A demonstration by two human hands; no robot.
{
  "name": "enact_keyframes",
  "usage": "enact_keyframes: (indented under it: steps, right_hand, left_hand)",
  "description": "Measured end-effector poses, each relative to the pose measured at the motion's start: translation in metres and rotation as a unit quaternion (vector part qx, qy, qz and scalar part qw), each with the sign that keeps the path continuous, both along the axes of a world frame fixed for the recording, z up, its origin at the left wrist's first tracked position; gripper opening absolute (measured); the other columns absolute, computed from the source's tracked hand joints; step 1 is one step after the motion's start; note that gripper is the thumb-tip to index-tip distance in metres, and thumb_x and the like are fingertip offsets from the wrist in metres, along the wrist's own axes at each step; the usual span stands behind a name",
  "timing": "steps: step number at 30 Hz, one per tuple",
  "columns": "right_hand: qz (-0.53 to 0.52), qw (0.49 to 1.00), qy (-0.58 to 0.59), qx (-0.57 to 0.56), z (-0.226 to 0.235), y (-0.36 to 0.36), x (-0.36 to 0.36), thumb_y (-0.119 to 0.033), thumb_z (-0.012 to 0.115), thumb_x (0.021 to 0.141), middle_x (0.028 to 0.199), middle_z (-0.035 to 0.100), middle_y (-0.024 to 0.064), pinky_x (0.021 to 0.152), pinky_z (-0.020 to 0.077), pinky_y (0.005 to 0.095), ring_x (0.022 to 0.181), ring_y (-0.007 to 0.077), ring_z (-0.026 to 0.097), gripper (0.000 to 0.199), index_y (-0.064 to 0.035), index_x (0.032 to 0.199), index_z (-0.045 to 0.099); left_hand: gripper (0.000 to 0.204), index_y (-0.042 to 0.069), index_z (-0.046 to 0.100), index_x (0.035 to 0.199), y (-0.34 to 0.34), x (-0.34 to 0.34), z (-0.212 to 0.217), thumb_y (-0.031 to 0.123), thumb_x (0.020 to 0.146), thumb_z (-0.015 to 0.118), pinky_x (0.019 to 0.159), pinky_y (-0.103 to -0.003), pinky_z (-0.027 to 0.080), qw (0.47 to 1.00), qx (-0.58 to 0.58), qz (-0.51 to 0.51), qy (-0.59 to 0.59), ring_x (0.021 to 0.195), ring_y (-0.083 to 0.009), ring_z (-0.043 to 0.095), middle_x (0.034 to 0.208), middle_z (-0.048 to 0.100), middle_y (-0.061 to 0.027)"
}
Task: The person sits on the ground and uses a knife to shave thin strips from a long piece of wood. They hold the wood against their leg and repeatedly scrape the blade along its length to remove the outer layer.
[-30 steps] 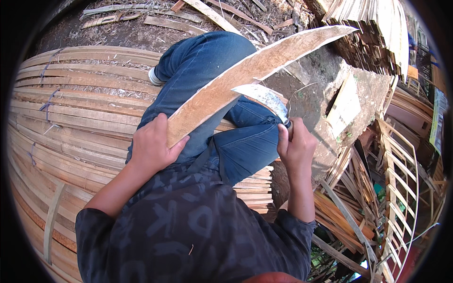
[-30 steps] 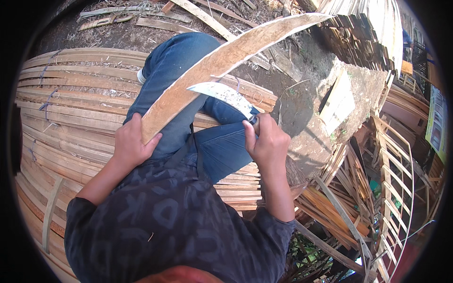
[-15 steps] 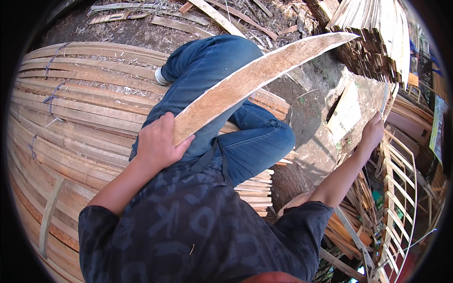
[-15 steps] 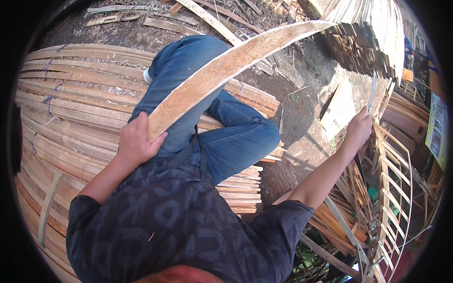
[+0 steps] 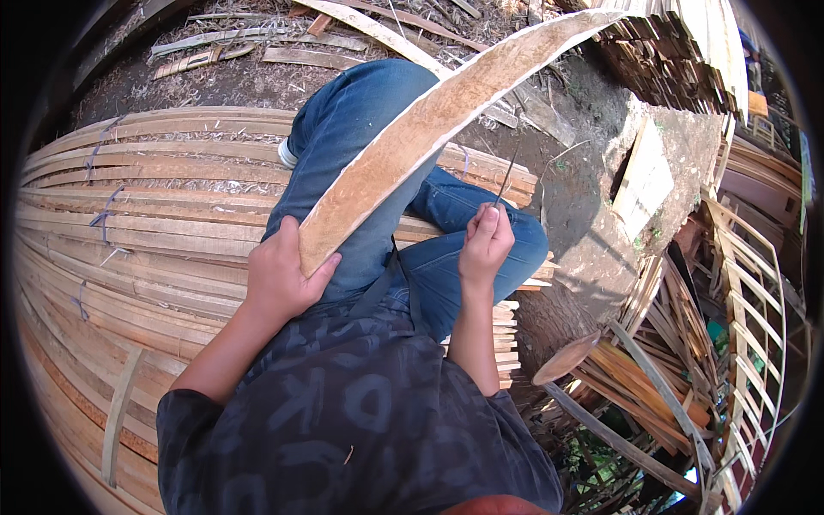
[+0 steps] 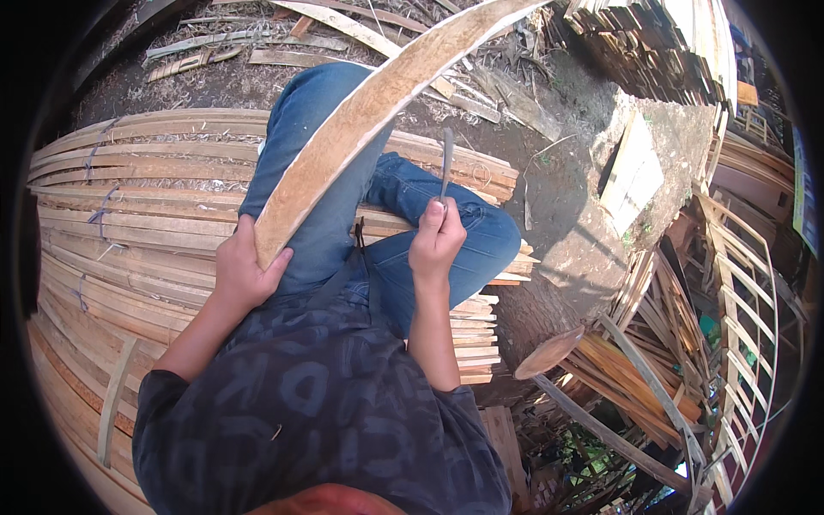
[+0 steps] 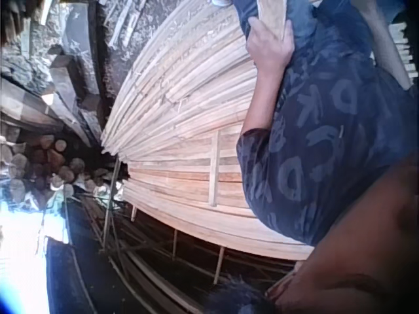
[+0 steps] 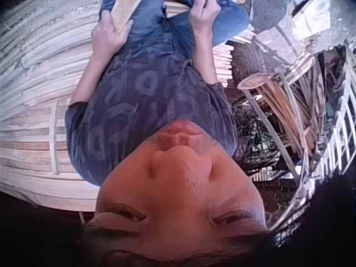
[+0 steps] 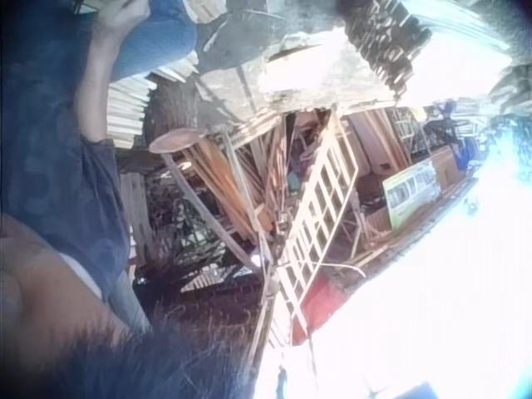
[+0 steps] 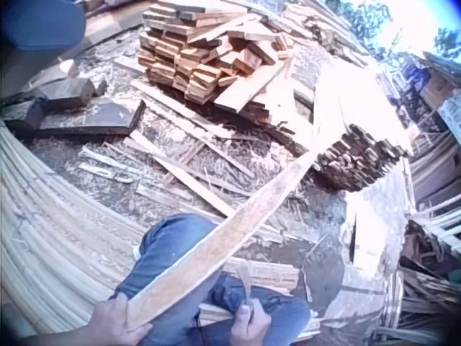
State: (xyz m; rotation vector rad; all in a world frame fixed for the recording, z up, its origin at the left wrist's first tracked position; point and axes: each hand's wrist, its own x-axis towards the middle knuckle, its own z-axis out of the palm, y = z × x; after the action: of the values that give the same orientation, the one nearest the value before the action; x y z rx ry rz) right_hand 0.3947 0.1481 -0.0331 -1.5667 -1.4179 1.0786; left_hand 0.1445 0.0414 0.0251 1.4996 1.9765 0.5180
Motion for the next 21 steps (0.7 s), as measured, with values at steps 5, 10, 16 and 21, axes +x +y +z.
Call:
enact_keyframes:
  steps: [5,10,16,21]
  right_hand:
    - [0.197,0.962,-0.163,0.099,0.059,0.029,-0.033,-0.026,0.066,0.091,0.058,0.051,0.0063,0.044,0.0396,0.0336,0.048,0.0217,0.053,0.025,-0.0049,0.081,0.055]
    - [0.267,0.902,-0.290,0.178,0.070,0.054,-0.009,-0.031,0.070,0.086,0.061,0.058,0.0074,0.045,0.0453,0.0385,0.052,0.0278,0.060,0.029,-0.0070,0.082,0.054]
    - [0.225,0.844,-0.422,0.242,0.084,0.095,0.011,-0.041,0.069,0.085,0.061,0.056,0.0042,0.044,0.0458,0.0369,0.050,0.0246,0.060,0.036,-0.0112,0.075,0.051]
    - [0.238,0.795,-0.462,0.312,0.086,0.118,0.022,-0.043,0.064,0.090,0.063,0.058,0.0058,0.045,0.0465,0.0389,0.051,0.0272,0.060,0.036,-0.0108,0.078,0.053]
  left_hand:
    - [0.047,-0.005,0.042,0.099,-0.002,-0.006,0.000,0.027,0.080,0.072,0.056,-0.047,0.049,0.998,-0.030,-0.004,-0.050,0.065,-0.0445,0.062,0.069,0.060,-0.0254]
    - [0.042,-0.003,0.042,0.098,0.003,-0.005,0.004,0.023,0.079,0.069,0.058,-0.048,0.049,0.995,-0.028,0.001,-0.095,0.069,-0.0474,0.062,0.070,0.059,-0.0272]
    - [0.041,-0.003,0.043,0.098,0.002,-0.013,0.004,0.023,0.079,0.067,0.060,-0.048,0.049,0.991,-0.039,-0.008,-0.126,0.070,-0.0478,0.062,0.070,0.058,-0.0279]
    - [0.043,-0.004,0.043,0.101,0.005,-0.011,0.006,0.023,0.079,0.067,0.061,-0.048,0.049,0.993,-0.031,-0.010,-0.118,0.071,-0.0478,0.062,0.071,0.059,-0.0281]
